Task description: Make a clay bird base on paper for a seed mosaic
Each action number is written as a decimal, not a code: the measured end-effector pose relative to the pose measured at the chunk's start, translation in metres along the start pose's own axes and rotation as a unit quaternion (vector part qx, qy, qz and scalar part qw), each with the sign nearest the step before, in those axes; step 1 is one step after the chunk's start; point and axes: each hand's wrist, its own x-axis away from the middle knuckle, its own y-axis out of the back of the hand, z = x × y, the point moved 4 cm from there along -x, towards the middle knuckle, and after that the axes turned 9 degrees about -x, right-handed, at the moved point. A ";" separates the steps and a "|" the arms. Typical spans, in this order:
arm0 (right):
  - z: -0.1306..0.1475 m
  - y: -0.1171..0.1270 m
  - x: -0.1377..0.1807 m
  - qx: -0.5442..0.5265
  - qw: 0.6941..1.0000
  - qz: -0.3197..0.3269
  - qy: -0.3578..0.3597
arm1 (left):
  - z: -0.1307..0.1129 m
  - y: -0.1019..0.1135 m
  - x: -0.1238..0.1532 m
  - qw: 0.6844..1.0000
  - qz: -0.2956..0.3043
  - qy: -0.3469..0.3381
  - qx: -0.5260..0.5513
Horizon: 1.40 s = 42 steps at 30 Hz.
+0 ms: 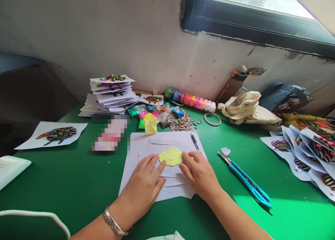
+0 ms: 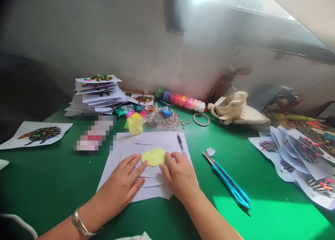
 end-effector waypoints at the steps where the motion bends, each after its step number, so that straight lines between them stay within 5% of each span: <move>1: 0.001 0.000 0.000 0.004 1.000 0.006 0.003 | 0.000 0.000 0.000 1.000 -0.001 0.000 0.001; 19: 0.014 -0.007 -0.036 0.036 0.999 0.014 -0.019 | -0.001 -0.001 0.000 1.000 -0.005 0.002 0.007; 34: 0.011 -0.014 -0.026 0.011 1.000 -0.002 -0.014 | -0.001 0.000 -0.001 1.000 0.002 0.008 0.013; 42: 0.023 -0.015 -0.028 0.022 0.999 0.044 -0.009 | -0.001 0.000 -0.001 1.000 0.003 0.007 0.007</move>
